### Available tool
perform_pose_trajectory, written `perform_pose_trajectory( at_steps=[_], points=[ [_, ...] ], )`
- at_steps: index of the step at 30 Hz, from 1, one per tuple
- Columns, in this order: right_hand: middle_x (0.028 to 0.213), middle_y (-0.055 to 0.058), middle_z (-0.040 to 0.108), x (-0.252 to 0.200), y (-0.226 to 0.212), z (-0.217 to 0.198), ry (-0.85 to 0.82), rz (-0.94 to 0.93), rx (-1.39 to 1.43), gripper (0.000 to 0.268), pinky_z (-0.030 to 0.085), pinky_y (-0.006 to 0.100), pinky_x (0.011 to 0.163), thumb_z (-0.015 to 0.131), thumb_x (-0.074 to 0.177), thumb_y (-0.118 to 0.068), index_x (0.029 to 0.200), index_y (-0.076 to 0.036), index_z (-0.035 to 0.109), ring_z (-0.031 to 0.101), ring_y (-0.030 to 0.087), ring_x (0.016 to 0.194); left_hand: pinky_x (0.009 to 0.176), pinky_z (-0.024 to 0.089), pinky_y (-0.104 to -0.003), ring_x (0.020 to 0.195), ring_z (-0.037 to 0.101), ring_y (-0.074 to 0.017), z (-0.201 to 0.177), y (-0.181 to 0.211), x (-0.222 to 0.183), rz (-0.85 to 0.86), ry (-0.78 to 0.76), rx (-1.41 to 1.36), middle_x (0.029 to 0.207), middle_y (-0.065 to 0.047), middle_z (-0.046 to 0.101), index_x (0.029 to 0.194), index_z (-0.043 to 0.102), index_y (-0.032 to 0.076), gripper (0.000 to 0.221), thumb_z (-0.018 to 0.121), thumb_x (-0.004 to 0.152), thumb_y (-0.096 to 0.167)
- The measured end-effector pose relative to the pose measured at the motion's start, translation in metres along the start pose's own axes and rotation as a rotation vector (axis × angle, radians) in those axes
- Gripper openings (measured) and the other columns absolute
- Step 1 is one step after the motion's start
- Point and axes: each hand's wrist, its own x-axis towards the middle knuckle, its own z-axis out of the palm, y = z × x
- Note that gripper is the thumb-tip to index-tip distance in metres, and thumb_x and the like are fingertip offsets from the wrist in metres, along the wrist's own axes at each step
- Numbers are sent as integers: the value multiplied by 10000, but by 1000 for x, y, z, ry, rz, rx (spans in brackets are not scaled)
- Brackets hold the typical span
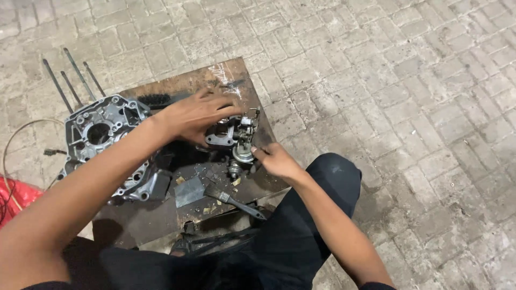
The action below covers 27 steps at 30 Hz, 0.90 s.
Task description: The person assembles a small engine by hand, placing and adjusting internal components such as gears and a piston assembly on a wooden board. The person aligns parts, rotates components, and secures them together without using tools.
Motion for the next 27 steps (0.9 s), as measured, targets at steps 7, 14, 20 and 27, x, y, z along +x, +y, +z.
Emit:
perform_pose_trajectory(
  at_steps=[7, 14, 20, 27],
  points=[
    [545, 234, 560, -9, -22, 2, -73, -167, -203, 491, 395, 439, 525, 565, 1013, -268, 653, 51, 661, 523, 351, 524, 1195, 202, -664, 1508, 299, -378, 4, 29, -30, -244, -66, -162, 1590, -144, 347, 1601, 223, 255, 1220, 954, 628, 348],
    [574, 203, 629, -3, -20, -17, 110, -223, -208, 368, 499, 411, 604, 570, 970, -158, 739, 67, 747, 627, 273, 599, 1185, 147, -695, 1527, 234, -406, 33, 77, -57, -412, 183, -349, 1627, -184, 323, 1543, 437, 187, 908, 835, 764, 430],
    [711, 208, 714, -17, -46, -5, 87, -301, -58, 126, 537, 426, 690, 739, 854, -63, 834, 60, 758, 648, 250, 705, 1174, 148, -700, 1543, 149, -425, 63, 80, -69, -429, 257, -385, 1692, -182, 186, 1604, 351, 190, 935, 812, 807, 353],
    [643, 133, 630, -8, -42, 15, 190, -343, -46, 91, 499, 355, 605, 713, 863, -48, 799, 18, 718, 558, 166, 628, 1176, 144, -682, 1550, 104, -431, 96, 87, -64, -423, 395, -516, 1721, -167, 76, 1645, 269, 183, 916, 756, 887, 344]
  ],
)
